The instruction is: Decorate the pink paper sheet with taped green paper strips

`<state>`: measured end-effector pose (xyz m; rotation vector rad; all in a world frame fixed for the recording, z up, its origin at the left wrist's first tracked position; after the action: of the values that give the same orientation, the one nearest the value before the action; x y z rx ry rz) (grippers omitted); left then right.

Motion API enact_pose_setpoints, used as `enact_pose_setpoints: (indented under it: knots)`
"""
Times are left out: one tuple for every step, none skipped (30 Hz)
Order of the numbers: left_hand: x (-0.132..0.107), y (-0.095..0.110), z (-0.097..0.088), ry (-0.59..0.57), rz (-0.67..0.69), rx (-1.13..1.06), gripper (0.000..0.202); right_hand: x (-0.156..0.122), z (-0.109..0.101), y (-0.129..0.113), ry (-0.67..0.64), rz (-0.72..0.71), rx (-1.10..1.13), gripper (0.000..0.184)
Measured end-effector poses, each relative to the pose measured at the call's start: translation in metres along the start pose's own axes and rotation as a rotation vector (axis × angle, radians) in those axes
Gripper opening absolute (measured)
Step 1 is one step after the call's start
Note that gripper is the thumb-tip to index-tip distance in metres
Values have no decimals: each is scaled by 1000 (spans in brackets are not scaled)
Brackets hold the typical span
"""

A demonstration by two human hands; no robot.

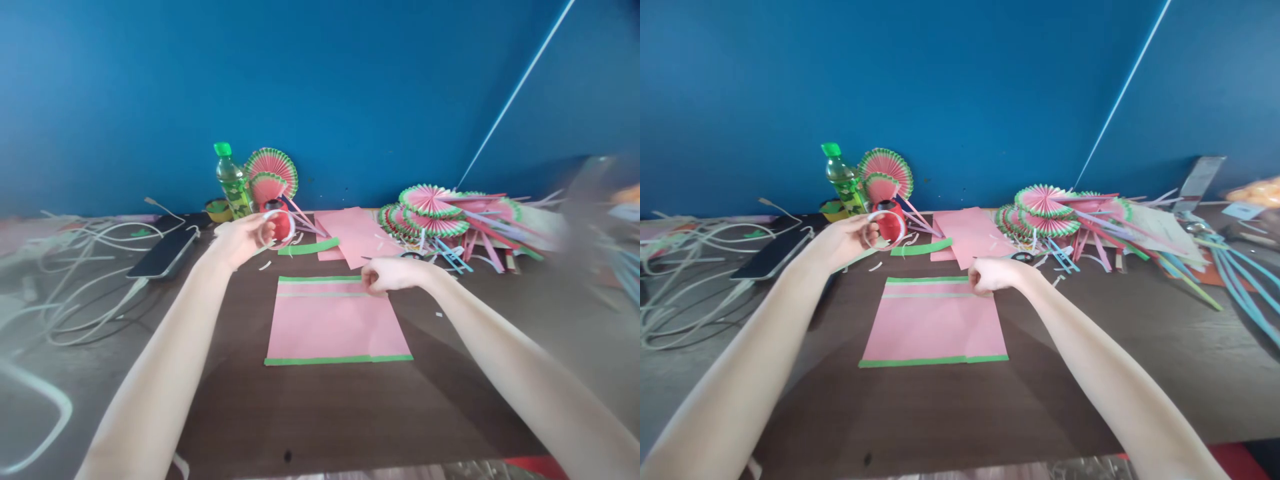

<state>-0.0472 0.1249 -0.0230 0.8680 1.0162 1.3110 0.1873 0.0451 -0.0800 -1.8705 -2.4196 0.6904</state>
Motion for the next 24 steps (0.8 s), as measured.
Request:
enact_pose_setpoints:
  knots:
    - [-6, -4, 12, -74, -3, 51, 17, 0, -1, 0, 4, 4, -2, 19]
    - [-12, -7, 22, -136, 4, 109, 15, -1, -2, 1, 10, 8, -4, 19]
    - [-19, -12, 34, -210, 6, 169, 14, -1, -3, 1, 15, 12, -3, 18]
    - [-26, -18, 44, -283, -2, 250, 14, -1, -5, 1, 21, 15, -1, 18]
    - [-34, -22, 54, -348, 7, 311, 14, -2, -7, 1, 27, 13, 4, 17]
    - [-41, -25, 62, -397, 31, 366, 16, -2, -9, 1, 36, 6, 11, 16]
    - [-47, -26, 69, -430, 64, 423, 18, -2, -11, 0, 54, -8, 17, 16]
    - [-52, -27, 74, -443, 104, 493, 19, -2, -15, -2, 93, -26, 25, 17]
    - [-57, -28, 78, -453, 151, 565, 19, -1, -21, -3, 164, -45, 36, 19]
    - [-62, -28, 83, -465, 185, 610, 20, -1, -29, -5, 263, -61, 57, 20]
    - [-66, -29, 87, -482, 207, 640, 22, -2, -38, -7, 378, -79, 95, 21]
    - [-70, -30, 91, -504, 222, 653, 22, -3, -47, -9, 495, -102, 151, 25]
    - [-74, -30, 94, -527, 236, 654, 23, -6, -54, -12, 589, -136, 221, 32]
    - [-77, -31, 98, -558, 251, 656, 23, -8, -59, -16, 652, -181, 292, 41]
    - [-81, -32, 101, -591, 268, 659, 22, -10, -61, -21, 684, -232, 349, 46]
    - [-84, -32, 103, -622, 286, 666, 22, -12, -62, -25, 691, -279, 381, 45]
    - [-86, -32, 105, -648, 302, 676, 22, -13, -62, -29, 686, -308, 386, 38]
    - [-86, -31, 105, -660, 317, 688, 23, -13, -61, -31, 673, -311, 376, 30]
    - [-84, -29, 104, -645, 337, 701, 24, -13, -61, -31, 658, -288, 365, 27]
    - [-79, -25, 100, -594, 370, 713, 24, -13, -60, -29, 642, -246, 366, 29]
    - [-71, -20, 93, -516, 404, 733, 24, -12, -59, -26, 623, -198, 384, 33]
    - [-60, -13, 83, -392, 456, 751, 24, -12, -59, -23, 612, -152, 416, 36]
    - [-50, -6, 70, -250, 496, 773, 23, -13, -59, -20, 612, -118, 452, 37]
    - [-39, -2, 54, -106, 494, 807, 20, -13, -60, -18, 622, -99, 482, 37]
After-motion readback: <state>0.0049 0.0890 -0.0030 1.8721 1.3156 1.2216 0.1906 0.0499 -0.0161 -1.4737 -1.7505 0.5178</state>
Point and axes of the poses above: each hand's wrist, its own x-axis towards the middle knuckle, its own z-axis out of the palm, y = z × x, the point moved 8 cm from there along x, towards the middle knuckle, and after that the axes turned 14 degrees about y, right-handed, at the moved point
